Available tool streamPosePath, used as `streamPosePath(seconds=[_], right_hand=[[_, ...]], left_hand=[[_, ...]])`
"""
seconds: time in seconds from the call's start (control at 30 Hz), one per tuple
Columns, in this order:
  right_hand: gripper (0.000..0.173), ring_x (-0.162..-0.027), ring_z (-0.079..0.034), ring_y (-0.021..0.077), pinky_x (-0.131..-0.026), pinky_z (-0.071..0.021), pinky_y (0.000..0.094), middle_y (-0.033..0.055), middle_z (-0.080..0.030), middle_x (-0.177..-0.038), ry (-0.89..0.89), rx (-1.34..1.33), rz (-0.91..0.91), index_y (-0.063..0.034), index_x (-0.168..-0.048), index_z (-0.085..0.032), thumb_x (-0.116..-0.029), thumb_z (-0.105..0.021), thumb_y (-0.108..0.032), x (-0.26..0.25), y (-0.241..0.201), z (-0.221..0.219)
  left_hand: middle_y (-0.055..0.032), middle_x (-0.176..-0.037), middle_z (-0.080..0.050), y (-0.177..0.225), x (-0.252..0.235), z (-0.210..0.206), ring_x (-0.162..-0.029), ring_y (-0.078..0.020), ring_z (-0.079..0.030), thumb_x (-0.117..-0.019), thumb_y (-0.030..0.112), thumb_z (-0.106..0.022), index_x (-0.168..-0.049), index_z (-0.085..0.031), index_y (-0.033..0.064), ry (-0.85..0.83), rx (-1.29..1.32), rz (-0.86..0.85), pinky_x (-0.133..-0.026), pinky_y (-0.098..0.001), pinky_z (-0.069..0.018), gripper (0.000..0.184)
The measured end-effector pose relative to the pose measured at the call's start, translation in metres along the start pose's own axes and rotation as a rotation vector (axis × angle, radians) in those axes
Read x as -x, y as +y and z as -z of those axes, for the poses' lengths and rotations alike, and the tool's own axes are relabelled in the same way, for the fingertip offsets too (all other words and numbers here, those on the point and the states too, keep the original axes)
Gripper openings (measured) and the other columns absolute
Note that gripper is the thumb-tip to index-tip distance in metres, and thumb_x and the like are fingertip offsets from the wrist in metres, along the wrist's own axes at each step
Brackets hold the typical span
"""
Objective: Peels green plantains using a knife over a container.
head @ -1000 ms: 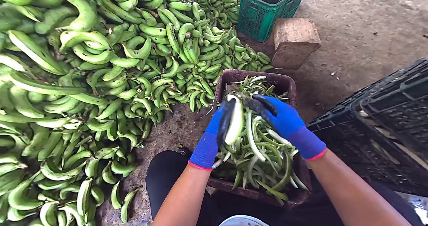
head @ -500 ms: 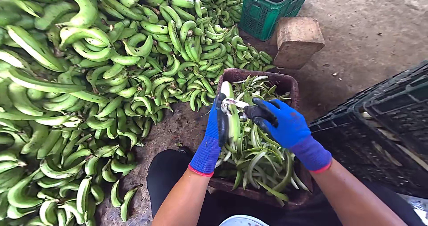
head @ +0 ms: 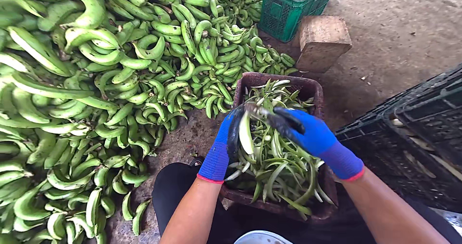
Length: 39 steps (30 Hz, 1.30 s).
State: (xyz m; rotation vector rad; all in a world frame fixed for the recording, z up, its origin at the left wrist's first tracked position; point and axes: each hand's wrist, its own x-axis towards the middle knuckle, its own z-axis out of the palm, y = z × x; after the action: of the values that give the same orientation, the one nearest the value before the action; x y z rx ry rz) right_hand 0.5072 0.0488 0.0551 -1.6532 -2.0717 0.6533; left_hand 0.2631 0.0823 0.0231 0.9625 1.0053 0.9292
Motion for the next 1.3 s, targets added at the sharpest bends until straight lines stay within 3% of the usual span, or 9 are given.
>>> streamPosePath(seconds=[0.17,0.33,0.47,0.57,0.73,0.9,1.03,1.13,1.3], right_hand=[[0.057,-0.091,-0.07,0.0398,-0.072,-0.0562,0.0568,0.0189,-0.072,-0.102,0.156,0.234,0.457,-0.015,-0.122,-0.075,-0.087,-0.061,-0.058,0.015,0.002,-0.01],[0.05,-0.103,-0.068,0.0416,-0.083,-0.0544,0.0632,0.0205,-0.069,-0.119,0.091,0.123,0.113,-0.0161,-0.139,-0.065,-0.0937,-0.068,-0.037,0.011,-0.011,-0.004],[0.04,-0.118,-0.063,0.0437,-0.099,-0.0455,0.0685,0.0226,-0.065,-0.131,0.082,0.027,-0.269,-0.0151,-0.147,-0.056,-0.1078,-0.052,-0.025,-0.007,0.008,0.011],[0.042,-0.12,-0.063,0.0388,-0.102,-0.0462,0.0644,0.0202,-0.064,-0.133,0.083,-0.014,-0.18,-0.0121,-0.145,-0.057,-0.1055,-0.057,-0.025,0.001,0.022,0.017],[0.052,-0.098,-0.07,0.0337,-0.081,-0.0559,0.0584,0.0153,-0.071,-0.113,-0.078,0.012,0.27,-0.0153,-0.132,-0.07,-0.0901,-0.065,-0.045,0.015,0.007,0.001],[0.051,-0.108,-0.065,0.0412,-0.088,-0.0528,0.0637,0.0214,-0.065,-0.122,0.027,0.063,0.078,-0.017,-0.141,-0.063,-0.0921,-0.075,-0.026,-0.011,0.007,0.003],[0.042,-0.119,-0.062,0.039,-0.099,-0.0483,0.0629,0.022,-0.061,-0.135,0.196,-0.143,-0.169,-0.0152,-0.148,-0.054,-0.1073,-0.053,-0.027,-0.018,0.027,0.02],[0.049,-0.082,-0.062,0.0156,-0.069,-0.0531,0.0385,0.0093,-0.066,-0.108,0.256,-0.461,-0.231,-0.0174,-0.143,-0.053,-0.1008,-0.059,-0.041,-0.01,0.016,0.015],[0.072,-0.11,-0.068,0.0353,-0.096,-0.0513,0.0604,0.019,-0.07,-0.121,0.014,-0.242,-0.249,-0.0145,-0.149,-0.052,-0.0841,-0.083,-0.022,0.001,-0.038,-0.007]], left_hand=[[-0.0004,-0.079,-0.065,0.023,0.005,-0.005,-0.065,-0.0082,-0.064,-0.1094,0.038,-0.037,-0.107,-0.063,0.0138,0.125,0.289,0.076,-0.059,-0.023,-0.0559,0.035],[-0.0023,-0.11,-0.065,0.012,0.018,-0.014,-0.093,-0.0035,-0.062,-0.1098,0.023,-0.035,-0.137,-0.055,0.0067,-0.04,-0.072,-0.138,-0.084,-0.0217,-0.0533,0.037],[-0.0021,-0.114,-0.067,0.019,0.017,-0.019,-0.093,-0.0052,-0.065,-0.1103,0.025,-0.032,-0.143,-0.053,0.0118,-0.054,-0.106,-0.132,-0.083,-0.0236,-0.0548,0.041],[-0.0021,-0.089,-0.067,0.021,0.008,-0.01,-0.073,-0.0081,-0.065,-0.1104,0.025,-0.029,-0.124,-0.061,0.0092,0.036,0.137,-0.139,-0.067,-0.024,-0.0568,0.038],[-0.002,-0.089,-0.067,0.016,0.005,-0.002,-0.069,-0.0088,-0.063,-0.1105,0.035,-0.034,-0.119,-0.063,0.0136,0.117,0.248,-0.092,-0.061,-0.0237,-0.0547,0.037],[-0.0017,-0.105,-0.067,0.011,0.02,-0.013,-0.088,-0.0046,-0.065,-0.1108,0.024,-0.035,-0.135,-0.056,0.0087,0.023,-0.024,-0.159,-0.079,-0.0228,-0.0559,0.036],[-0.0029,-0.122,-0.067,0.02,0.018,-0.006,-0.102,-0.0073,-0.065,-0.1112,0.029,-0.032,-0.142,-0.056,0.013,0.091,-0.156,-0.207,-0.089,-0.0275,-0.0548,0.042],[-0.0059,-0.133,-0.063,0.017,0.011,-0.006,-0.106,-0.0104,-0.064,-0.1111,0.033,-0.032,-0.152,-0.047,0.0182,0.175,-0.256,-0.236,-0.09,-0.0324,-0.0545,0.046],[-0.0093,-0.103,-0.066,0.02,0.013,-0.051,-0.077,-0.013,-0.067,-0.1116,0.019,-0.033,-0.143,-0.046,0.0044,-0.026,-0.088,-0.044,-0.069,-0.0299,-0.0586,0.037]])
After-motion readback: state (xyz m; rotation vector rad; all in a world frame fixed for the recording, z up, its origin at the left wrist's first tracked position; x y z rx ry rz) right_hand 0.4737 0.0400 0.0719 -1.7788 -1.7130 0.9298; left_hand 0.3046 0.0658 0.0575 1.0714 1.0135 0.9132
